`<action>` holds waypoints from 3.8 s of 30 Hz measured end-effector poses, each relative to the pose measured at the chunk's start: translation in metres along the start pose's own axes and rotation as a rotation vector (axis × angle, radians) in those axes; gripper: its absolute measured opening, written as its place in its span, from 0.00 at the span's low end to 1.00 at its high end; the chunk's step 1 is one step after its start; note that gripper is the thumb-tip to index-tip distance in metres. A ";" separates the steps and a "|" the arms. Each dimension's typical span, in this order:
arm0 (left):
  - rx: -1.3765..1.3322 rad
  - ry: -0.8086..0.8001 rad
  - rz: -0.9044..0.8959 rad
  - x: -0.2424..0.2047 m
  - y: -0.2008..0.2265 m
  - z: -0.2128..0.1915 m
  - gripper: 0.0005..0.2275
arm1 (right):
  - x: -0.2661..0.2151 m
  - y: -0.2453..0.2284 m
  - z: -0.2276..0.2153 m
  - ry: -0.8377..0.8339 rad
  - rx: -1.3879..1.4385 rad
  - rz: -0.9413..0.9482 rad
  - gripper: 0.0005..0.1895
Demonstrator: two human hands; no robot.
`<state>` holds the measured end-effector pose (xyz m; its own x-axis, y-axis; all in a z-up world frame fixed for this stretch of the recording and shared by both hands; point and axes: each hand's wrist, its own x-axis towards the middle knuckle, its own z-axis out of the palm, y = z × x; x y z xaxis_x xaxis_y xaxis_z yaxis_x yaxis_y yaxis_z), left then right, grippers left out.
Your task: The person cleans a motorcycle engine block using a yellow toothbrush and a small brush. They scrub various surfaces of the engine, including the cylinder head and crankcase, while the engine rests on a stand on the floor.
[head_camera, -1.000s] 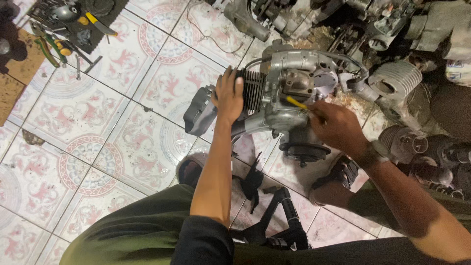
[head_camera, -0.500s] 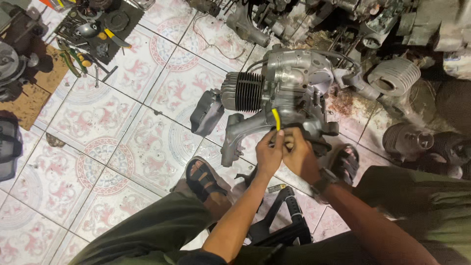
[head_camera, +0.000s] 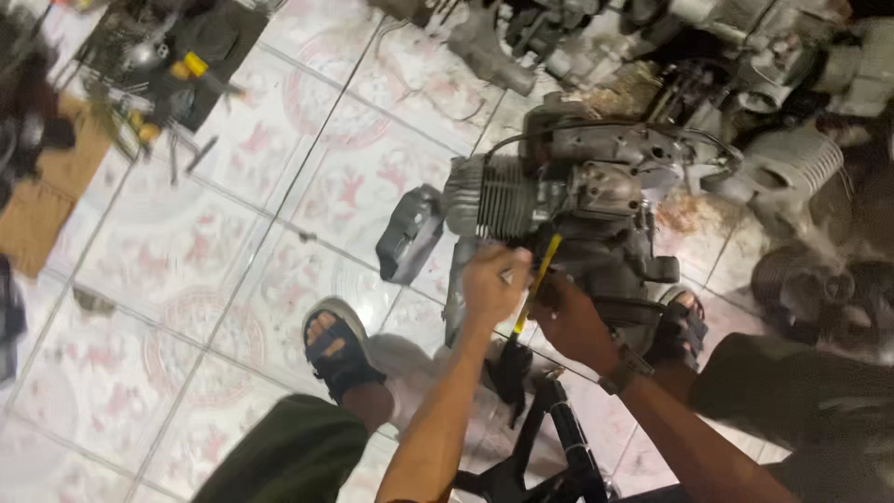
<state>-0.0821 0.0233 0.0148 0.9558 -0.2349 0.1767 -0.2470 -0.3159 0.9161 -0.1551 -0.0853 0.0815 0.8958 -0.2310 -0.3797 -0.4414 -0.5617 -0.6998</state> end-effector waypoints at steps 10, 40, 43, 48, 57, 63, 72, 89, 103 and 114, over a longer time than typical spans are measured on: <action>0.548 -0.092 0.109 0.109 -0.017 -0.008 0.20 | -0.020 0.011 0.012 0.235 0.018 0.176 0.15; 0.387 -0.651 -0.186 0.095 0.010 -0.050 0.37 | -0.005 0.034 0.044 0.694 -0.599 0.181 0.10; 0.466 -0.639 -0.145 0.093 -0.005 -0.037 0.42 | -0.014 0.027 0.049 0.709 -0.410 0.227 0.08; 0.480 -0.649 -0.147 0.091 -0.007 -0.036 0.43 | -0.006 0.037 0.053 0.731 -0.421 0.129 0.09; 0.382 -0.659 -0.194 0.089 -0.012 -0.030 0.44 | -0.020 0.035 0.066 0.868 -0.518 0.130 0.11; 0.498 -0.576 -0.116 0.092 -0.011 -0.029 0.42 | -0.012 -0.006 0.059 0.916 -0.512 0.140 0.09; 0.573 -0.680 -0.190 0.097 0.002 -0.028 0.40 | -0.023 0.030 0.066 0.779 -0.419 0.483 0.13; 0.554 -0.631 -0.081 0.099 -0.003 -0.027 0.37 | -0.011 0.031 0.058 0.746 -0.470 0.243 0.08; 0.489 -0.729 -0.158 0.094 0.001 -0.029 0.39 | -0.012 0.024 0.060 0.816 -0.531 0.276 0.13; 0.513 -0.653 -0.117 0.092 -0.012 -0.017 0.39 | -0.029 0.028 0.069 0.806 -0.395 0.371 0.10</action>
<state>0.0119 0.0214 0.0260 0.7341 -0.6102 -0.2978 -0.3452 -0.7131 0.6102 -0.1973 -0.0391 0.0308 0.5343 -0.8398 0.0962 -0.7859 -0.5355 -0.3091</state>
